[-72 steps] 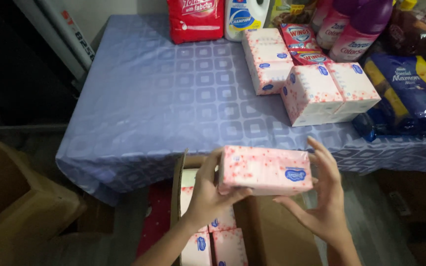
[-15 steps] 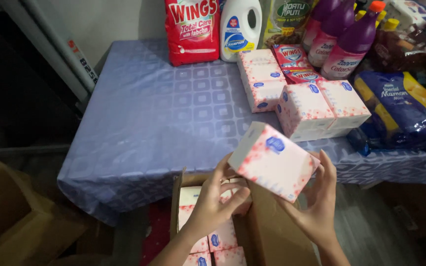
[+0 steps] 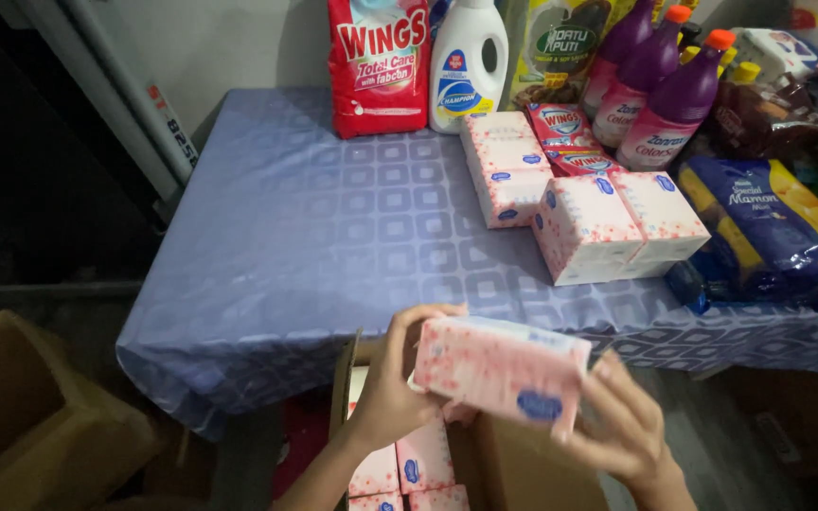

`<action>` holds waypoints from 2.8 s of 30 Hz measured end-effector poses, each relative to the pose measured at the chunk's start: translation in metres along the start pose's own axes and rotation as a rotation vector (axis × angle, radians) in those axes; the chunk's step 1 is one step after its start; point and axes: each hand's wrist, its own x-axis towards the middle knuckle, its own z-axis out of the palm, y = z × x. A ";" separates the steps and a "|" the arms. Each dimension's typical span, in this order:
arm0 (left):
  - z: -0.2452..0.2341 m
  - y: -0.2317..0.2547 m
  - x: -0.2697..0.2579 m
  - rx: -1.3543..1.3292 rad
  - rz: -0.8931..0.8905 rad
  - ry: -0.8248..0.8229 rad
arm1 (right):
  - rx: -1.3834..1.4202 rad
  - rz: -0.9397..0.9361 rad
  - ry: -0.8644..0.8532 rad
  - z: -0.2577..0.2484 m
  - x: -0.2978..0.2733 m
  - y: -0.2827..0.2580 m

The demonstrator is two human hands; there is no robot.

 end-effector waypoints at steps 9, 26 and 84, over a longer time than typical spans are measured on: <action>-0.002 -0.009 0.001 0.000 0.244 -0.019 | 0.008 -0.085 0.030 -0.004 0.020 -0.001; -0.009 -0.111 0.183 0.060 -0.234 0.380 | 0.479 0.794 -0.053 0.072 0.117 0.119; -0.017 -0.033 0.041 0.436 -0.214 -0.038 | 0.527 0.592 -0.551 0.061 0.116 0.018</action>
